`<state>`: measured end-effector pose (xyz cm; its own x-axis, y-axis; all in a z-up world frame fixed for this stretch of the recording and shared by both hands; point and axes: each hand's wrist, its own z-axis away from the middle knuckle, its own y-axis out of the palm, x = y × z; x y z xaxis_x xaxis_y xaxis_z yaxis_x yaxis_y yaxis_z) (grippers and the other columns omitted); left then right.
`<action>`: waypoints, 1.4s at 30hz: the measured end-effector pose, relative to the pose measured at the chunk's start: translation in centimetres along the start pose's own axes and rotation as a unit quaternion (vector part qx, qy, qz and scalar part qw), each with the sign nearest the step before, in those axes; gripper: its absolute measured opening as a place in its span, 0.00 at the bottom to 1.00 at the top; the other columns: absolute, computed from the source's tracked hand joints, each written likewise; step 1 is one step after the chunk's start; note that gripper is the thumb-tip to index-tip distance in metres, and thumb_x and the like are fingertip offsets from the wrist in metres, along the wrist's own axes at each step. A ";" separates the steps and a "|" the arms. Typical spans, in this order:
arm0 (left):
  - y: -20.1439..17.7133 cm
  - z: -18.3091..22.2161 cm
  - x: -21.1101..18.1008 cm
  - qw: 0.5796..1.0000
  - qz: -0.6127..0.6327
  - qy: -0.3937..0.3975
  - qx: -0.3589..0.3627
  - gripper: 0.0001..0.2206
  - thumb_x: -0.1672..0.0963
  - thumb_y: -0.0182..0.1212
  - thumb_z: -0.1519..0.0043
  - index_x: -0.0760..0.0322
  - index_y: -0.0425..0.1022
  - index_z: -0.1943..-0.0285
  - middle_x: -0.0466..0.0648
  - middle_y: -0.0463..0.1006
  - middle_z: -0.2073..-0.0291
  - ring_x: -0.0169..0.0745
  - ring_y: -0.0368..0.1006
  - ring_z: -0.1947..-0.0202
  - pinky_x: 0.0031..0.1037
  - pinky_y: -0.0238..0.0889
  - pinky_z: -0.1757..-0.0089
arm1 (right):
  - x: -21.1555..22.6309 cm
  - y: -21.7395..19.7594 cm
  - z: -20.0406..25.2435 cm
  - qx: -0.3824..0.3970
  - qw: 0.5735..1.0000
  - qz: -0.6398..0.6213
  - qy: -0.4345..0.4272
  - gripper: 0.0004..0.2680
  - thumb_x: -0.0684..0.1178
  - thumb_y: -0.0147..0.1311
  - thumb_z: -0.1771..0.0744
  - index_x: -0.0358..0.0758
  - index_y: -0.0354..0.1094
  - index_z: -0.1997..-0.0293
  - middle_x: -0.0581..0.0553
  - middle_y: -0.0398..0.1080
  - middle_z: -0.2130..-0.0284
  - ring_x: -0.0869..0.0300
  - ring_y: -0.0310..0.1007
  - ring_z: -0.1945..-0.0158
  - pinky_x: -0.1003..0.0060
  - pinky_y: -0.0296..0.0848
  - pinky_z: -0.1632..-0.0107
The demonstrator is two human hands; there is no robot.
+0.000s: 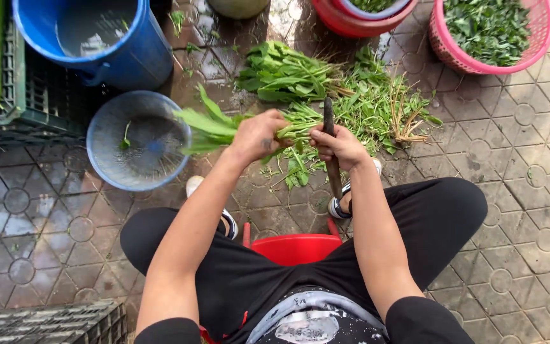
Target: Trimming the roots and stems of leafy green vegetables using a knife and sorting them into a bowl
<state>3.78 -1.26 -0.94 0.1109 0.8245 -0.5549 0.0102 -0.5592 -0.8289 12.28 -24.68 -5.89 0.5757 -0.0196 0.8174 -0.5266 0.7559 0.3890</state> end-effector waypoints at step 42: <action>5.4 3.4 1.0 0.758 0.574 -0.288 -0.115 0.15 0.51 0.76 0.41 0.67 0.83 0.59 0.52 0.73 0.89 0.36 0.70 0.91 0.22 0.63 0.84 | -6.3 7.7 1.7 -0.159 0.958 0.066 -0.231 0.10 0.43 0.67 0.35 0.39 0.77 0.49 0.47 0.80 0.67 0.70 0.75 0.69 0.76 0.75 0.63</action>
<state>0.61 -3.19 -6.16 -0.2745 -0.3520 -0.8949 0.4153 -0.8827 0.2198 3.50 -19.82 -7.31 0.1399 -0.1414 0.9800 -0.3162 0.9316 0.1796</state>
